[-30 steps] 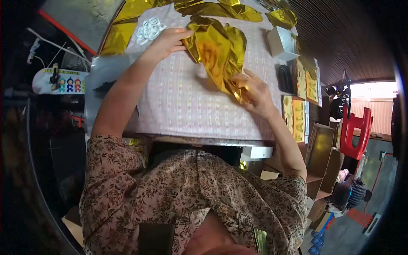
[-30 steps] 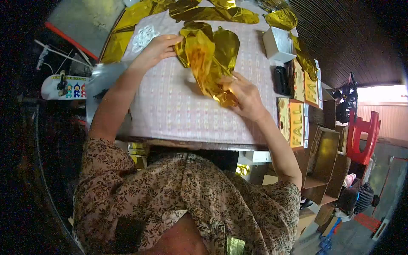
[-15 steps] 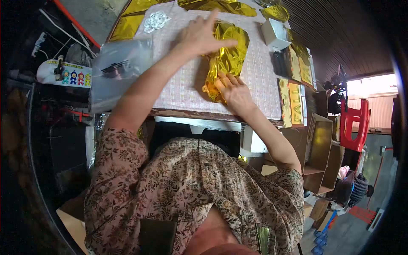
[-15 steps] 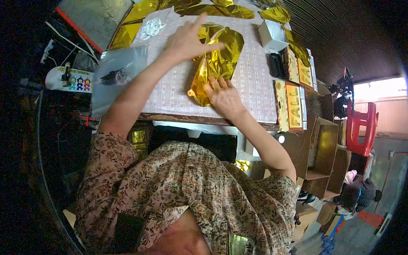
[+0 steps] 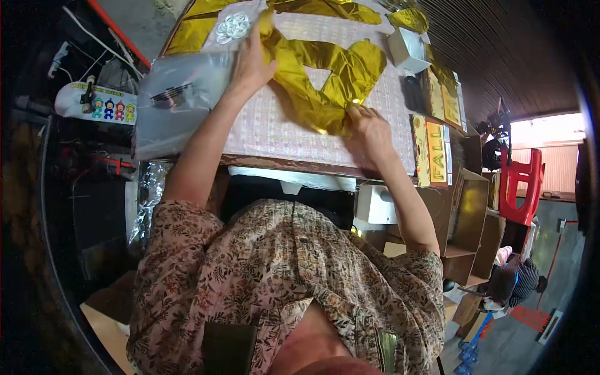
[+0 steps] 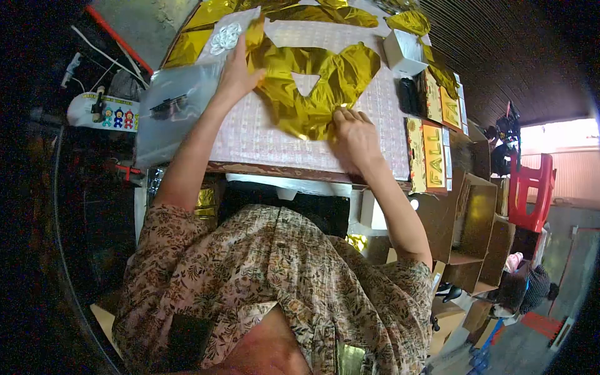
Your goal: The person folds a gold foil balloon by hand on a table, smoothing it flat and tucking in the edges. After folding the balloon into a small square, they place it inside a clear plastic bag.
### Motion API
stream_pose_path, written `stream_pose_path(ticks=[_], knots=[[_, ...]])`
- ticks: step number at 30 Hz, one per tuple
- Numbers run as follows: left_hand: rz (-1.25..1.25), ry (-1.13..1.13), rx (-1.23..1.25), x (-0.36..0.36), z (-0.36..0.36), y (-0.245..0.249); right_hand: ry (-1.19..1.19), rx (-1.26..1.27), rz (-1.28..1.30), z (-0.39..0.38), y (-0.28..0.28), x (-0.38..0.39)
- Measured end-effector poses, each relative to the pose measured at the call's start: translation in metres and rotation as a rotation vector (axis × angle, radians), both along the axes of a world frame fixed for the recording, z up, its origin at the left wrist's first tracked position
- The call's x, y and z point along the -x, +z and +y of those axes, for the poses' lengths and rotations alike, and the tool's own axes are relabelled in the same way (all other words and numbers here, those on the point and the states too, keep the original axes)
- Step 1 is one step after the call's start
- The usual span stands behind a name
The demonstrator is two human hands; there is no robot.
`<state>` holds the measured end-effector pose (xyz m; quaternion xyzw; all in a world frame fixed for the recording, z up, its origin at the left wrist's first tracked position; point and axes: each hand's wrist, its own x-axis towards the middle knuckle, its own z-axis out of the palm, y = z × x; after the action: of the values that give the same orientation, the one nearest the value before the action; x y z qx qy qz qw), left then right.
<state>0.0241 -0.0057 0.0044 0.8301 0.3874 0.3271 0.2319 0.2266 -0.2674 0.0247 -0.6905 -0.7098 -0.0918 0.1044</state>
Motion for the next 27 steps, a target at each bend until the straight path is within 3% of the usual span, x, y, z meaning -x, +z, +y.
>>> stream_pose_path(ticks=[2,5,6,8,9,12,14,16,17,18,20,24,26,27], knots=[[0.041,-0.007,-0.024,0.016,-0.005,0.002,0.022,0.016,-0.005,-0.004,-0.004,-0.018],[0.203,-0.048,-0.188,0.026,-0.008,0.006,-0.242,0.256,0.46,0.0,0.036,-0.01],[0.208,-0.046,-0.185,0.023,-0.013,0.008,-0.239,0.26,0.464,0.008,0.031,-0.002],[0.528,-0.208,-0.208,0.009,-0.027,0.018,-0.127,-0.098,0.182,0.034,0.014,0.008],[0.64,-0.232,-0.177,0.003,-0.033,0.019,-0.09,-0.061,0.212,0.045,-0.003,0.009],[0.626,-0.363,-0.023,-0.004,-0.029,0.008,-0.153,0.015,0.019,0.064,-0.037,0.023],[0.616,-0.404,-0.058,-0.001,-0.011,0.008,-0.157,0.104,0.001,0.062,-0.048,0.024],[0.432,-0.443,0.023,0.002,0.017,0.008,-0.192,0.107,-0.006,0.051,-0.043,0.027],[0.36,-0.383,-0.146,0.011,0.03,0.013,-0.191,0.104,0.006,0.047,-0.042,0.027],[0.388,-0.341,-0.134,0.014,0.055,0.024,-0.185,0.104,0.007,0.045,-0.041,0.027],[0.213,-0.23,-0.279,0.025,0.123,-0.007,-0.23,0.147,0.0,0.043,-0.039,0.029],[0.458,-0.09,-0.179,0.026,0.18,0.001,-0.277,0.198,0.014,0.045,-0.036,0.032],[0.435,-0.189,-0.322,0.021,0.185,0.0,-0.275,0.208,0.022,0.045,-0.034,0.033],[0.513,-0.22,-0.246,0.015,0.188,0.001,-0.278,0.219,0.031,0.045,-0.033,0.034]])
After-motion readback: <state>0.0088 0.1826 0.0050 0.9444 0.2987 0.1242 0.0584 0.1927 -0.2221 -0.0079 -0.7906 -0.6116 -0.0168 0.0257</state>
